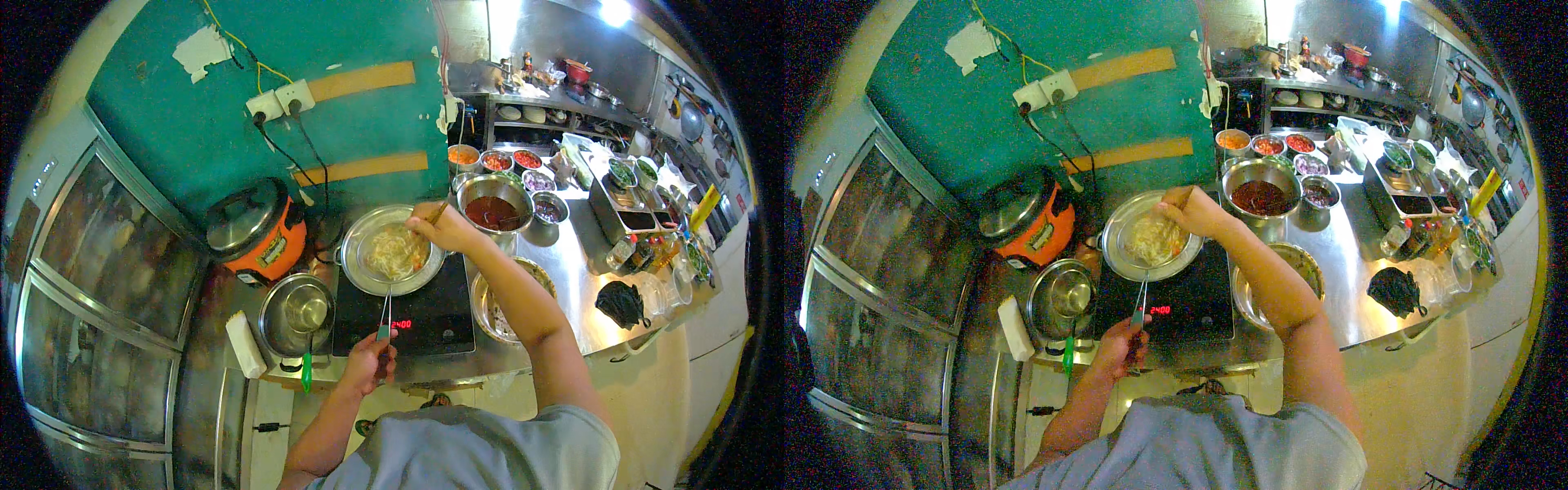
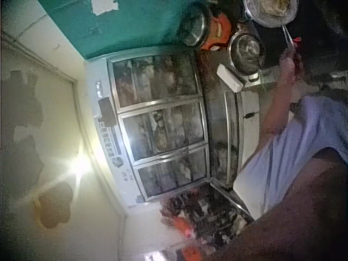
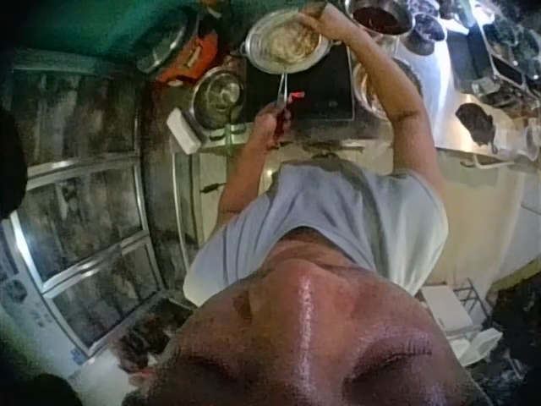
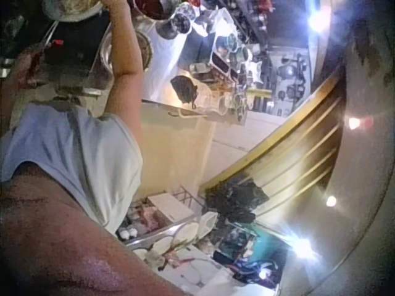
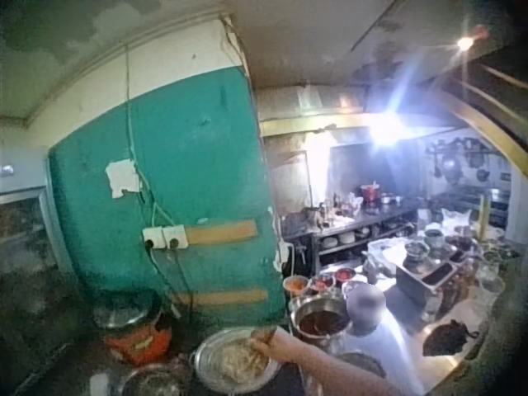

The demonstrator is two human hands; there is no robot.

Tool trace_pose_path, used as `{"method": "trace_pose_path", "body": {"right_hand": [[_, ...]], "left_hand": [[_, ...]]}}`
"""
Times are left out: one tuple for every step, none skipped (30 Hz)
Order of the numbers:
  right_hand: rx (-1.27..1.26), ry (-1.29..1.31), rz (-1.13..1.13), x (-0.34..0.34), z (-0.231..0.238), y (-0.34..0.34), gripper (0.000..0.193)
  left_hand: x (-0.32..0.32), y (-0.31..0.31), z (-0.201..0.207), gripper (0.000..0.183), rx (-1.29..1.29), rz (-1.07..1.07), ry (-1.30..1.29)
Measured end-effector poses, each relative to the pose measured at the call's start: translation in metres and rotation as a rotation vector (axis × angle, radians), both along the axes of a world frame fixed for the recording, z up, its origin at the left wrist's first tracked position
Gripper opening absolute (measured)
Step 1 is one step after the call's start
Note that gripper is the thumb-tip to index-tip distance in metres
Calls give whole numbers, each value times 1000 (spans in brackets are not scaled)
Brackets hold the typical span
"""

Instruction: The person boils noodles and vegetables in a pot, then transfers them into a plastic container. They add chopped green onions and seasonings from various bottles and containers, mixing the contents to complete the dish.

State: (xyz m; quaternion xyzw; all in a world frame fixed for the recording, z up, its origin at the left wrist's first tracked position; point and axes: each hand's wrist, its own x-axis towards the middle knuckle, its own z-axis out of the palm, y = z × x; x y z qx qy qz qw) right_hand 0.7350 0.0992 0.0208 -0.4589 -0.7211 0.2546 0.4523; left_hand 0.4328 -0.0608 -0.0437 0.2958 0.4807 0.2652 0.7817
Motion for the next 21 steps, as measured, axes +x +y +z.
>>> {"method": "trace_pose_path", "body": {"right_hand": [[55,-2,-23,0,0,0,34],[174,27,-9,0,1,0,34],[46,-10,-46,1,0,-1,34],[-17,-17,-44,1,1,0,33],[-78,-25,-42,1,0,-2,32],[-189,-57,-85,0,1,-1,32],[-178,-50,9,0,0,-3,33],[-104,-32,-4,0,0,-3,34],[-86,-35,-41,1,-1,-5,35],[-37,-23,-75,2,-1,-4,36],[-103,117,-68,6,0,-4,37],[-140,112,-118,11,0,-3,37],[-128,134,-131,18,0,-1,37],[-112,160,-117,25,0,1,37],[-37,268,-120,33,-2,5,39],[90,401,-112,42,-3,10,41],[136,412,-133,52,-5,17,43],[194,430,-169,61,-7,25,44],[115,421,-298,62,-12,35,46],[123,399,-273,61,-20,41,44],[95,391,-313,55,-29,50,42]], "left_hand": [[0,0,0,27,2,0,2],[-1,-1,0,27,18,-24,-27],[-1,-1,1,28,-6,3,6],[-1,-2,1,28,-17,9,7],[-1,-2,2,28,-32,21,30],[-1,-2,2,28,-8,15,13],[0,-2,2,28,4,15,17],[1,-3,2,28,-4,41,76],[1,-2,3,28,-1,21,20],[2,-2,3,28,-6,21,19],[2,-1,3,28,15,-5,-39],[0,-1,3,28,-1,14,17],[-2,-1,4,27,4,12,19],[-6,-1,4,27,4,28,54],[-9,-1,5,26,21,8,44],[-14,-3,5,26,38,3,68],[-17,-4,6,26,63,-11,107],[-21,-6,7,26,48,2,76],[-23,-7,9,27,49,7,58],[-26,-8,12,28,44,7,51],[-27,-9,15,28,54,-1,21]]}}
